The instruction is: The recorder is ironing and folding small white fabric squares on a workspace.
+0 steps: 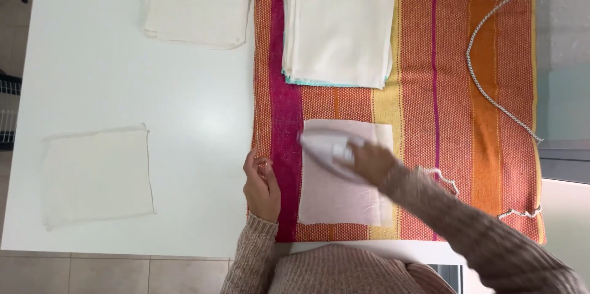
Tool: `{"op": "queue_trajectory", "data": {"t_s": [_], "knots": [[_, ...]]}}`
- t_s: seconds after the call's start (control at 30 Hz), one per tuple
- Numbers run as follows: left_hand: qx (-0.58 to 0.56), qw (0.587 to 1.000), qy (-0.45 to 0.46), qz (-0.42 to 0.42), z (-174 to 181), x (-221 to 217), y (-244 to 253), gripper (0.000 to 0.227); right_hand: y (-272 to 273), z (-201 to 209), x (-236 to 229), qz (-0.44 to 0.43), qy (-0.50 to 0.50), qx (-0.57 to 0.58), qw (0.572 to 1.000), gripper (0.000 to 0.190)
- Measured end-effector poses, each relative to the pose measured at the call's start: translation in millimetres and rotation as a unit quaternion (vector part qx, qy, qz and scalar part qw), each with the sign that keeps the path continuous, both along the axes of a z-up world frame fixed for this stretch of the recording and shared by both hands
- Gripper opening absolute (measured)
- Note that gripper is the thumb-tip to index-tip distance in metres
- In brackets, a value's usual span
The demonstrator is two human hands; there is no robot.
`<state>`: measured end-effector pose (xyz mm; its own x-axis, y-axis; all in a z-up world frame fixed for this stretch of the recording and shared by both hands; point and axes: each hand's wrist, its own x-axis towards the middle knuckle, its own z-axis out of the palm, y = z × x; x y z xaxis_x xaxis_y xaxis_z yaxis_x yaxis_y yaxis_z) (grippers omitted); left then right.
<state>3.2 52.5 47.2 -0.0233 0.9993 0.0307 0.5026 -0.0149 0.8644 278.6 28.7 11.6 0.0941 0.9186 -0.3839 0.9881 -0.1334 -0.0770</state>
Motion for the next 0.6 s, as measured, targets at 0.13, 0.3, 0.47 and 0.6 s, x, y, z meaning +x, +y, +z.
{"op": "queue_trajectory", "data": {"t_s": [0.13,0.3,0.47,0.6], "knots": [[0.045,0.999,-0.023,-0.013,26,14,17,0.044,61,-1,28,-0.089,0.067,-0.067,0.992,0.074],[0.113,0.992,-0.044,-0.032,25,8,26,0.043,-31,-16,-22,0.011,0.068,-0.127,0.989,0.082],[0.097,0.993,-0.036,-0.051,26,15,35,0.042,-148,-29,-59,0.082,0.103,-0.036,0.991,0.075],[0.068,0.994,-0.026,-0.077,19,24,36,0.042,-175,-27,-48,0.110,0.054,0.037,0.992,0.068]]}}
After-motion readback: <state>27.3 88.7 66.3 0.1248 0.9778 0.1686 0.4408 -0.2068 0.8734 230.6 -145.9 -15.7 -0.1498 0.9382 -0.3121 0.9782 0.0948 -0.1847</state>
